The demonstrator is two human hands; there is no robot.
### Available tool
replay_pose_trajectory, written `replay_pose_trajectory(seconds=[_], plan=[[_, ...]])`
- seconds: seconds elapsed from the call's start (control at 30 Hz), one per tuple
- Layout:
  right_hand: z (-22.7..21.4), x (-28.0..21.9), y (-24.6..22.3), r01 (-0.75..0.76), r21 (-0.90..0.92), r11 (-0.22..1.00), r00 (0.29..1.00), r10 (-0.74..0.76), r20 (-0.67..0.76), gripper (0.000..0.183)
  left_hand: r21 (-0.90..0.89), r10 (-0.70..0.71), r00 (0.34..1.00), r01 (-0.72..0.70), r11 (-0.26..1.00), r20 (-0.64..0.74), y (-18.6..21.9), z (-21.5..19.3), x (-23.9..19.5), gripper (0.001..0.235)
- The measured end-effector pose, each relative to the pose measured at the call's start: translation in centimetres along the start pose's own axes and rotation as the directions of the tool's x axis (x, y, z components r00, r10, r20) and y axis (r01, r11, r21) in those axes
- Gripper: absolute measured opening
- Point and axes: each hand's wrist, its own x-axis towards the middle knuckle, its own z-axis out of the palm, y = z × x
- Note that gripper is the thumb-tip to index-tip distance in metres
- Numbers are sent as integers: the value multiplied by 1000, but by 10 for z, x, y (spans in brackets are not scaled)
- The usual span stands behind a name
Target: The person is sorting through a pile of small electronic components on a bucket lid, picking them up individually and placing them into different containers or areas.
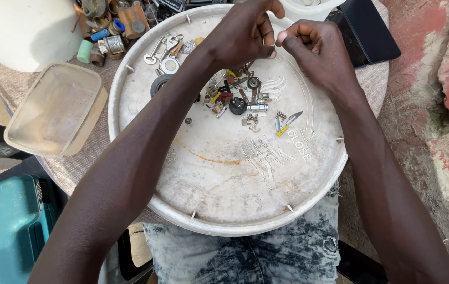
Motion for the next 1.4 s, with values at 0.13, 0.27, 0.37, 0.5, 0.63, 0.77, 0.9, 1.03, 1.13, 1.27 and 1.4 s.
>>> replay_pose_trajectory(seconds=[0.13,0.27,0.37,0.5,0.63,0.77,0.9,1.03,1.13,1.27,1.4], plan=[[-2,-5,-30,-142,200,970,988,127,87,25,-219,3,999,-13,976,-48,-3,0,5,50],[-5,-2,-24,-280,383,880,959,272,76,26,-371,19,999,-31,928,-36,0,0,7,47],[-8,0,-14,-294,557,777,943,332,36,25,-317,-38,995,6,948,-94,11,0,5,31],[-17,6,5,-218,914,341,928,363,85,21,134,189,981,-193,972,42,42,-2,4,29],[-18,6,-7,-223,932,285,902,422,87,21,310,51,935,-167,936,350,59,47,-2,40],[-11,5,-22,-278,828,487,916,393,77,18,585,-210,906,-49,809,366,65,73,-4,39],[-11,4,-23,-297,756,584,925,374,74,21,657,-374,877,93,748,301,75,78,-3,42],[-10,2,-32,-318,678,663,925,373,69,20,574,-472,820,228,787,322,85,64,-4,22],[-12,0,-29,-306,644,701,936,344,71,21,530,-540,789,336,779,294,88,61,-5,27],[-13,-1,-22,-224,675,703,961,274,33,22,251,-407,854,337,907,324,80,45,-3,23],[-12,-3,-27,-227,673,704,972,209,110,24,-222,-346,938,342,913,22,63,0,-4,20]])
